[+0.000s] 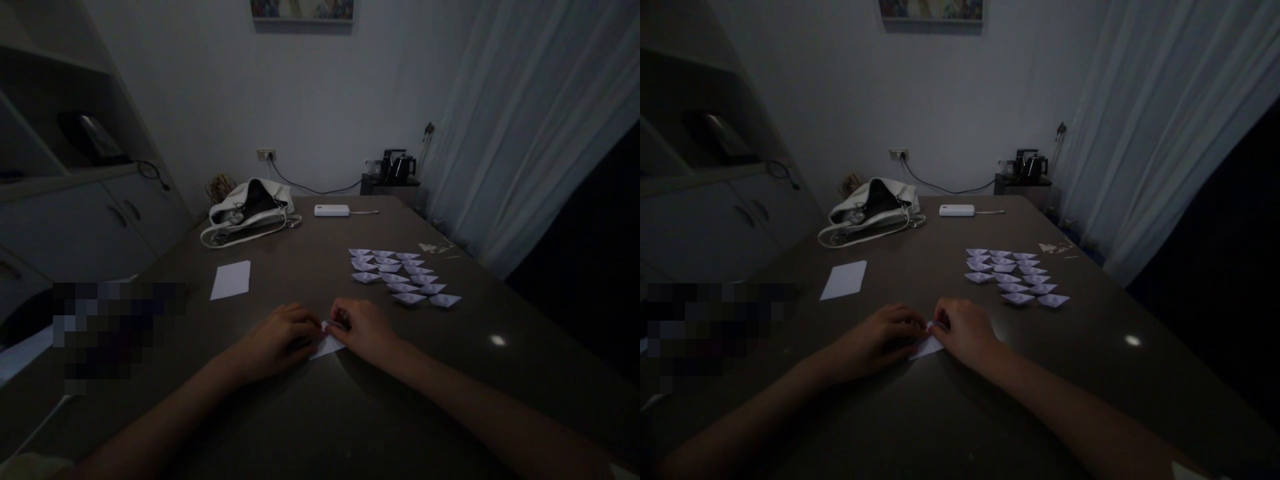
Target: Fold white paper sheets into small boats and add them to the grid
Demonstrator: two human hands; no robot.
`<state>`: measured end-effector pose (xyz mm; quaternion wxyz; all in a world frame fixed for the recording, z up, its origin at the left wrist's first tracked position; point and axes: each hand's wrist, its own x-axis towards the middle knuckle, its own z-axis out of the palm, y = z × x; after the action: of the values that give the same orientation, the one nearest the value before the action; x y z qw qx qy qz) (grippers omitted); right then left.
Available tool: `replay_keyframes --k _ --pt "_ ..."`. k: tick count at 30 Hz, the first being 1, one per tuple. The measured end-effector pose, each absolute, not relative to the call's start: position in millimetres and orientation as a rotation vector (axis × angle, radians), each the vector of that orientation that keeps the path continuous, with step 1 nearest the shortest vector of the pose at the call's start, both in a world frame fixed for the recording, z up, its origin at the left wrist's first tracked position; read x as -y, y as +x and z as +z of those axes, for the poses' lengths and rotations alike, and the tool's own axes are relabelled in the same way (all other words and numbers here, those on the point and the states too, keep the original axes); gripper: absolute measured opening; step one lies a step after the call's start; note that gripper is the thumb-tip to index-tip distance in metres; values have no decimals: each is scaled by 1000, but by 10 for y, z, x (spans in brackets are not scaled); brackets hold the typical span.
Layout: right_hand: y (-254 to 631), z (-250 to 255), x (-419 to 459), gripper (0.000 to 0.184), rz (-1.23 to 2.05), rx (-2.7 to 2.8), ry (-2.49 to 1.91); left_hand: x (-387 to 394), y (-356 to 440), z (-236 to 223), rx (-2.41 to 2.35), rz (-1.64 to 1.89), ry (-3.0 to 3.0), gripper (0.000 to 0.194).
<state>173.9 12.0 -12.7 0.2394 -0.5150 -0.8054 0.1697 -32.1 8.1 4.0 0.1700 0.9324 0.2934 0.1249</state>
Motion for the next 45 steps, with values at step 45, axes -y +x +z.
replay_keyframes --k 45 --pt "1873 -41 -184 8 539 2619 -840 -68 -331 23 -932 301 2743 21"
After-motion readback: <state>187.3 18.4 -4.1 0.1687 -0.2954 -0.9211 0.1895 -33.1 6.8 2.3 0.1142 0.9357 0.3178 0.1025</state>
